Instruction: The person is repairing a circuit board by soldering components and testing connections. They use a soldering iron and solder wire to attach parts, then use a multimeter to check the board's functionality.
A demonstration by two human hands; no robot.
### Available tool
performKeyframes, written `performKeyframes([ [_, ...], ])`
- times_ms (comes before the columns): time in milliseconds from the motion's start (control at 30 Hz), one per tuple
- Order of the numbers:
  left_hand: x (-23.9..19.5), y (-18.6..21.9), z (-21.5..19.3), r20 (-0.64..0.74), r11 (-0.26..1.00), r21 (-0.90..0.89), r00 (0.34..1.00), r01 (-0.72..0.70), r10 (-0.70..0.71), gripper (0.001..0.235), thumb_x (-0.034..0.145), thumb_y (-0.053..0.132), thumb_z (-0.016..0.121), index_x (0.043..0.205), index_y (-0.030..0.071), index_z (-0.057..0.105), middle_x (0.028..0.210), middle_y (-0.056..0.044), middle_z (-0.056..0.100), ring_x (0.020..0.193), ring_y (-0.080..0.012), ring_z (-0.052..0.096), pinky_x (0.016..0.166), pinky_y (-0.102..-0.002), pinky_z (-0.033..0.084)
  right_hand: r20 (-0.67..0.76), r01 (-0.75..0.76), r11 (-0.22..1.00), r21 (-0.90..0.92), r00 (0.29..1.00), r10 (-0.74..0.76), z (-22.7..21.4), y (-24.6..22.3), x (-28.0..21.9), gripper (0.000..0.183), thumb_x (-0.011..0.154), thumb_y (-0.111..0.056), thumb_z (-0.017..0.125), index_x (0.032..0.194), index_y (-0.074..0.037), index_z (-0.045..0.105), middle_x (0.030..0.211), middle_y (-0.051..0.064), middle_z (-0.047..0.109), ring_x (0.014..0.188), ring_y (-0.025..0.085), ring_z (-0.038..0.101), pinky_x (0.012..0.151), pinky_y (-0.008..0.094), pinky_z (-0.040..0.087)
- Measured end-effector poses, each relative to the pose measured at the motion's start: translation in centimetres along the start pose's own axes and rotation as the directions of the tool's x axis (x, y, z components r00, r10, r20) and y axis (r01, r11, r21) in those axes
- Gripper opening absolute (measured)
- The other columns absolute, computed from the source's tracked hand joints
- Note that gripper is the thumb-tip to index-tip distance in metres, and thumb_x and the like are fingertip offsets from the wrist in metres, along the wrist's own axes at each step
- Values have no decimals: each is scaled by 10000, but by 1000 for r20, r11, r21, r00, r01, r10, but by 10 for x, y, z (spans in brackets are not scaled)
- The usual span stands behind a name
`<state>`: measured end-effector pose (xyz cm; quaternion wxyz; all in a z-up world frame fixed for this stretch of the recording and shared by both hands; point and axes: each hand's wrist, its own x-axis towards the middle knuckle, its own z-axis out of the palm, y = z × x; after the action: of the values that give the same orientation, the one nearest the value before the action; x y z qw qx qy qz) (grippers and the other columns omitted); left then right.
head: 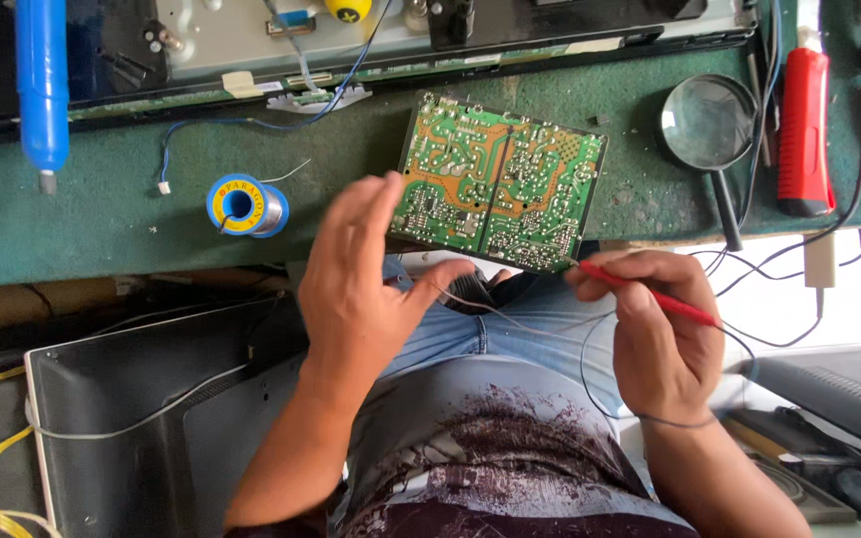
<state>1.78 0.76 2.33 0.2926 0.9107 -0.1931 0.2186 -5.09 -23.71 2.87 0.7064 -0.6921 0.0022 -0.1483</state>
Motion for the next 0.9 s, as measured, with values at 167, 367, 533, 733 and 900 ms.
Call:
performKeyframes([
  [167, -9, -2, 7, -93, 996, -87, 996, -3, -5, 559, 879, 449, 947, 1216, 73, 707, 1213, -170, 705, 1107, -336, 729, 977, -455, 609, -21, -112, 971, 211, 993, 119, -4, 15, 6, 175, 1067, -181, 606, 1153, -29, 593, 984, 209, 702, 1010, 329, 731, 1054, 436, 573],
  [367, -27, -3, 9, -145, 989, -123, 984, 84, -101, 579, 839, 419, 972, 1166, 58, 659, 1083, -165, 661, 1038, -337, 667, 938, -444, 565, -25, -125, 954, 274, 990, 137, 1, 20, 14, 212, 1061, -172, 619, 1180, 3, 608, 982, 206, 705, 989, 333, 736, 1049, 434, 596],
  [533, -18, 1, 8, -171, 990, -81, 976, 119, -131, 577, 864, 445, 945, 1157, 50, 645, 1080, -160, 623, 1041, -331, 648, 935, -439, 562, -65, -69, 997, -37, 996, 66, 4, 12, 23, 229, 1067, -149, 635, 1214, 21, 586, 1038, 188, 697, 956, 282, 780, 932, 340, 645],
  [733, -9, 4, 1, 22, 952, -14, 952, 307, -307, 999, 832, 673, 893, 1518, 63, 498, 1207, -102, 660, 1043, -262, 681, 897, -408, 581, 225, 261, 845, -466, 959, -172, 12, -16, 26, 77, 1038, 19, 631, 1049, 79, 678, 1024, 243, 751, 950, 353, 745, 940, 421, 596],
  [900, -9, 1, 7, 4, 974, 66, 976, 218, -219, 1023, 893, 714, 845, 1543, 3, 498, 1117, -103, 680, 996, -296, 701, 792, -450, 580, 374, 521, 692, -500, 850, -370, 24, -18, 35, 85, 946, 96, 732, 1007, 106, 673, 932, 227, 734, 849, 394, 756, 843, 456, 622],
])
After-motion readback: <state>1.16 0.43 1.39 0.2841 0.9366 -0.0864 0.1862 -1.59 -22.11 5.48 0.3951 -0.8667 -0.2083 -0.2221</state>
